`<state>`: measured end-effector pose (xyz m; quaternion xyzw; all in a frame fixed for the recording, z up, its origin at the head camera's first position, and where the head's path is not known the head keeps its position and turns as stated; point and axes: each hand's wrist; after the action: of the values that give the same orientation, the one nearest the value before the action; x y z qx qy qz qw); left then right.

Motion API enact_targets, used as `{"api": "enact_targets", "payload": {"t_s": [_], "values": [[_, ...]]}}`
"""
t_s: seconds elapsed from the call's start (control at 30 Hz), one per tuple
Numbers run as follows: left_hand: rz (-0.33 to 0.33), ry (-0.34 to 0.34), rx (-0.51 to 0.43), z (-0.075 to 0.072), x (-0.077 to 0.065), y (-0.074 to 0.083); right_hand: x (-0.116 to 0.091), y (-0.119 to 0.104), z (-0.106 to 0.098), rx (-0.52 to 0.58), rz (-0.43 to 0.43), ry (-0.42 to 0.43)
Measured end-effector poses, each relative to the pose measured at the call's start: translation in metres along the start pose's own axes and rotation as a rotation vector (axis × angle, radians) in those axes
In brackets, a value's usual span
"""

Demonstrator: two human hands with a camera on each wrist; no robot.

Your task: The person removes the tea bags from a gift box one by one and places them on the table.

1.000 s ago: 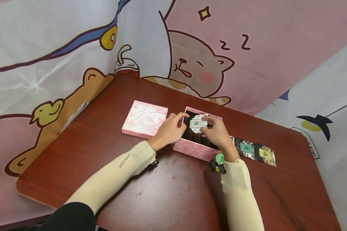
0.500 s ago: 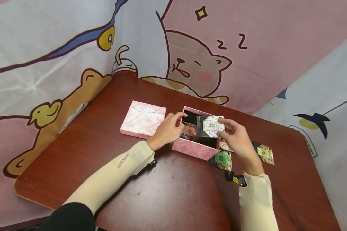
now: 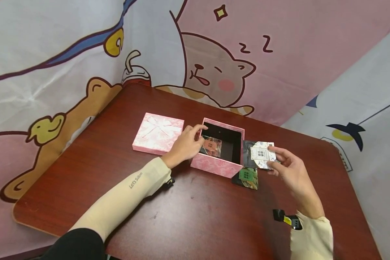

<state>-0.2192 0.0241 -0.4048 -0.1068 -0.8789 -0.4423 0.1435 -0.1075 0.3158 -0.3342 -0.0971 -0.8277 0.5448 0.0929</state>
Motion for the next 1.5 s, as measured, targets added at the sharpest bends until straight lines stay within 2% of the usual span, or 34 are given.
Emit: {"api": "enact_targets", "payload": {"t_s": [0.2, 0.3, 0.43, 0.53, 0.7, 0.93, 1.2, 1.5], "values": [[0.004, 0.000, -0.002, 0.001, 0.001, -0.001, -0.008, 0.022, -0.023, 0.064, 0.064, 0.026], [0.002, -0.006, 0.002, 0.001, 0.001, -0.001, -0.011, 0.032, -0.031, 0.050, 0.103, 0.043], [0.000, -0.010, 0.009, 0.000, 0.001, -0.002, -0.012, 0.046, -0.039, 0.084, 0.149, 0.054], [-0.001, -0.009, 0.013, 0.000, 0.002, -0.001, -0.013, 0.059, -0.045, 0.075, 0.168, 0.056], [0.001, -0.013, 0.012, 0.001, 0.002, -0.001, -0.015, 0.077, -0.054, -0.007, 0.192, 0.051], [-0.002, -0.008, 0.012, 0.001, 0.002, -0.001, -0.013, 0.094, -0.056, -0.004, 0.243, 0.052], [-0.008, -0.007, 0.002, 0.001, 0.001, -0.001, -0.013, 0.102, -0.055, -0.180, 0.187, 0.046], [-0.005, -0.006, 0.008, 0.000, 0.001, 0.001, -0.013, 0.107, -0.055, -0.202, 0.176, 0.028]]}}
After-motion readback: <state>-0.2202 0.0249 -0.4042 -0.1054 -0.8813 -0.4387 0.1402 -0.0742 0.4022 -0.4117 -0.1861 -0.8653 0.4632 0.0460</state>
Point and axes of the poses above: each hand's wrist, its own x-axis towards the middle knuckle, its own z-axis out of the palm, y = z × x, and after that the axes turned 14 degrees about y, right-handed
